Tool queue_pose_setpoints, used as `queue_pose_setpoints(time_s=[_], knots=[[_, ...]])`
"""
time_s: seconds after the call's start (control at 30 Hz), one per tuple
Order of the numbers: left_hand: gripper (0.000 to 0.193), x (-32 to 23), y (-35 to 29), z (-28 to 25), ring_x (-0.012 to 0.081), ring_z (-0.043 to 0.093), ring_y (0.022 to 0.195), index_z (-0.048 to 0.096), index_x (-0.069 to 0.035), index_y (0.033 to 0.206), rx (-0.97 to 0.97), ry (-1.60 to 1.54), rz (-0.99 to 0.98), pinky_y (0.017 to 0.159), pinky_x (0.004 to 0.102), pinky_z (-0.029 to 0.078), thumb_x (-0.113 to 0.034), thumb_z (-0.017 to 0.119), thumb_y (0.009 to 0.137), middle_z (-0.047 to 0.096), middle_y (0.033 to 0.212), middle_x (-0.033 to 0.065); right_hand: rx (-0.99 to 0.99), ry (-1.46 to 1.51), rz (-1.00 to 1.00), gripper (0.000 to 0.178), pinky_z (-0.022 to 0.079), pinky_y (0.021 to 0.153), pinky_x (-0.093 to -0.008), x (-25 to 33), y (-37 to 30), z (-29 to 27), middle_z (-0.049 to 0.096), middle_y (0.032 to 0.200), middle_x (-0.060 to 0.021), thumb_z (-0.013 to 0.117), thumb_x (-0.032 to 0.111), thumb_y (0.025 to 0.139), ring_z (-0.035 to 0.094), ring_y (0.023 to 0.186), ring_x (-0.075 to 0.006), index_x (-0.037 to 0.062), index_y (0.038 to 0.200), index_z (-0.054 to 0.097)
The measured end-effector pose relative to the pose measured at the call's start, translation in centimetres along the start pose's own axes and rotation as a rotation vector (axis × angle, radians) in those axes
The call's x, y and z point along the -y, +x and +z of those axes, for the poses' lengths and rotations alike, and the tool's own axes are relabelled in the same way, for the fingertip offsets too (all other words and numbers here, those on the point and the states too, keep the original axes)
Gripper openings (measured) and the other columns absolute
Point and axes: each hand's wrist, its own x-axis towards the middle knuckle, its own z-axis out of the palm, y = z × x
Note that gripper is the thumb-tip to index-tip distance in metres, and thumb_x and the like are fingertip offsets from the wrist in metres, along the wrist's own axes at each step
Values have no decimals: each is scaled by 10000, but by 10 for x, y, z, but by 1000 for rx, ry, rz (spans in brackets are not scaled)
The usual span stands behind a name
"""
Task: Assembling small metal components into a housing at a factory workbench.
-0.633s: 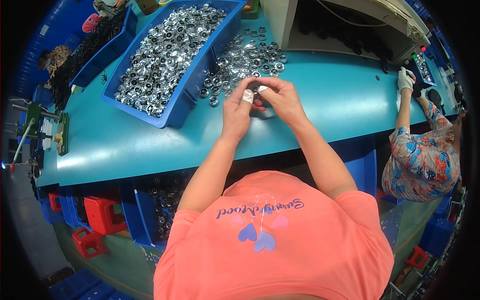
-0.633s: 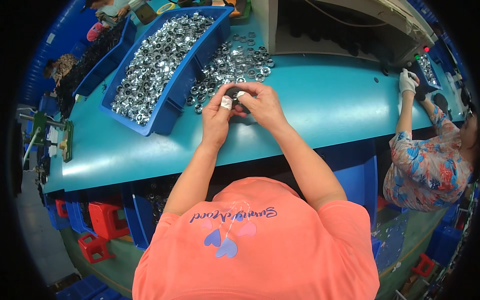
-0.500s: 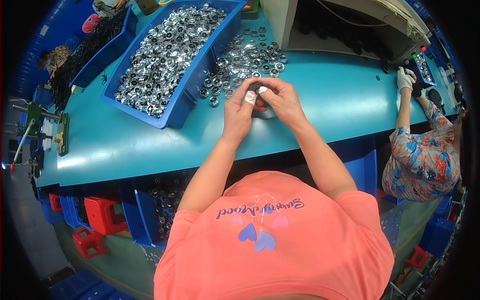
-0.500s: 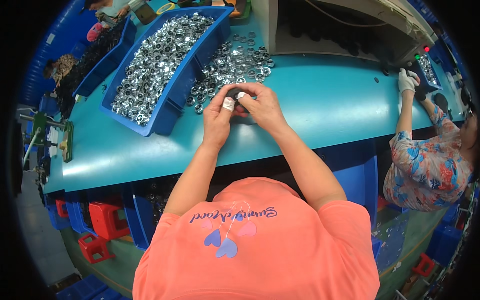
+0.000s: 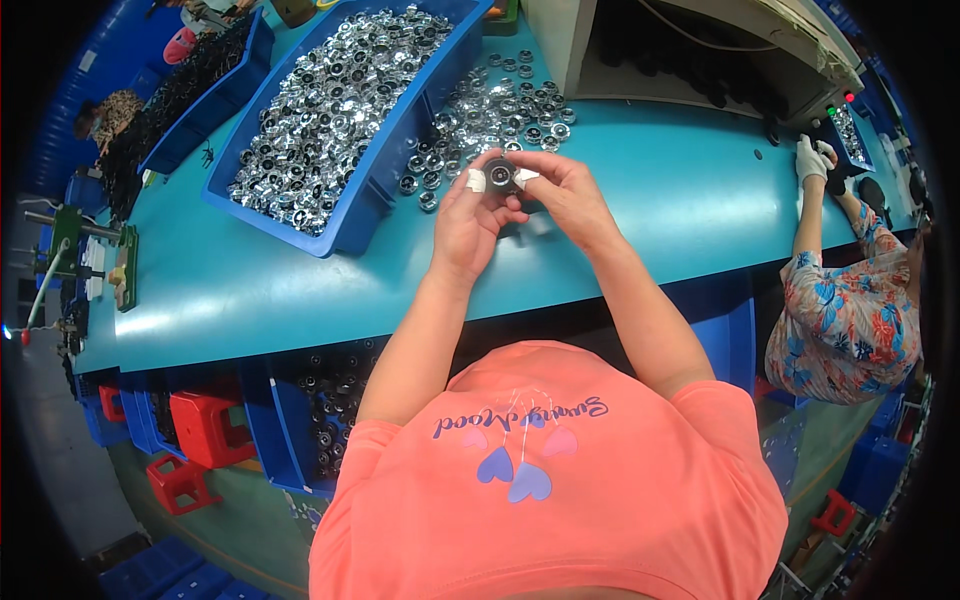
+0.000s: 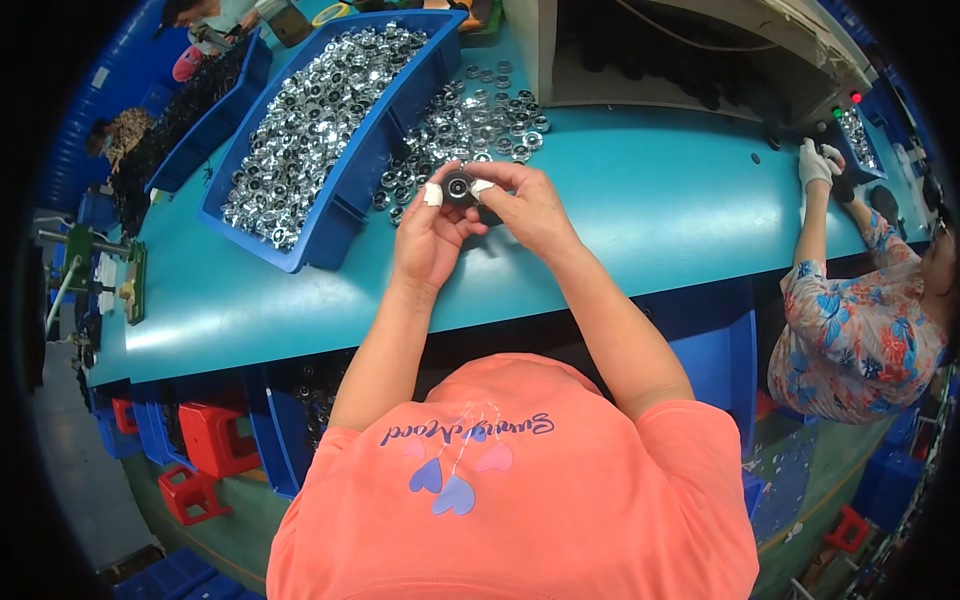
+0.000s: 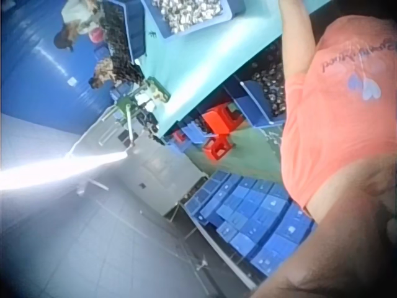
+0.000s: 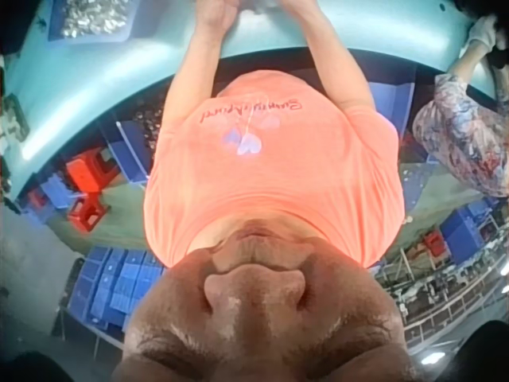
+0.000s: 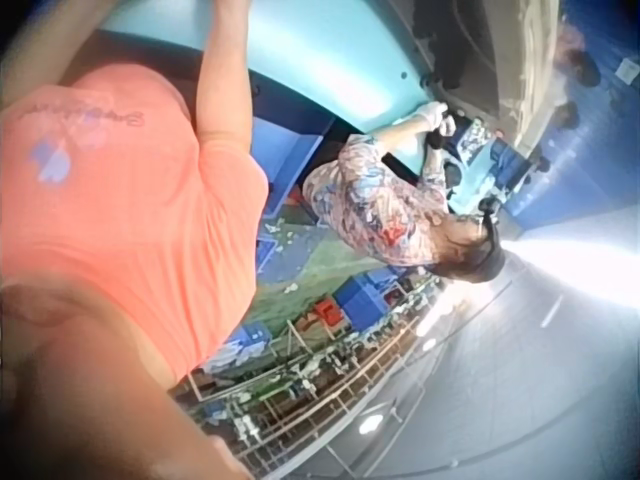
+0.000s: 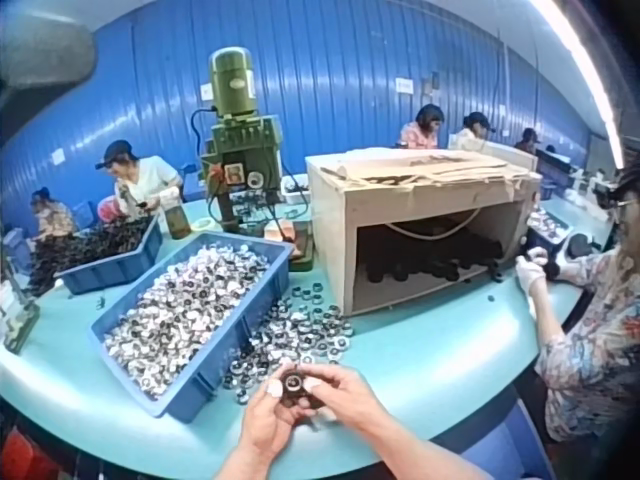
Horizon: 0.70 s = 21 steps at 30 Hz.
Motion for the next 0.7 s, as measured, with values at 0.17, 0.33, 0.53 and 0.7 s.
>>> queue_pose_setpoints(time_s=[0.17, 0.33, 0.53, 0.7], knots=[[479, -4, 0, 2, 208, 617, 880, 430, -7, 1439, -13, -130, -34, 734, 370, 588, -279, 492, 1049, 612, 1107, 121, -14, 13, -5, 374, 530, 856, -290, 2, 0, 0, 723, 1097, -97, 602, 73, 891, 662, 966, -142, -8, 1250, 674], [478, -4, 0, 0, 216, 614, 890, 430, -46, 1462, 19, -90, -40, 749, 384, 579, -292, 475, 1055, 621, 1116, 117, -33, -34, -85, 367, 535, 858, -297, 0, -1, 0, 713, 1131, -103, 617, 81, 903, 657, 980, -145, -2, 1258, 668], [477, -3, -1, 0, 194, 600, 878, 432, -63, 1470, 84, -63, -48, 752, 377, 573, -307, 469, 1062, 625, 1119, 104, 23, 72, -44, 399, 546, 777, -275, 0, -1, 1, 676, 1071, -87, 628, 67, 934, 641, 902, -123, 17, 1330, 614], [443, -1, -1, 3, 168, 577, 860, 456, -56, 1439, 102, -37, -25, 743, 360, 560, -282, 487, 1059, 621, 1132, 92, 52, 176, 11, 472, 528, 662, -252, 4, -6, 8, 623, 1073, -89, 575, 10, 962, 621, 818, -116, 24, 1429, 508]])
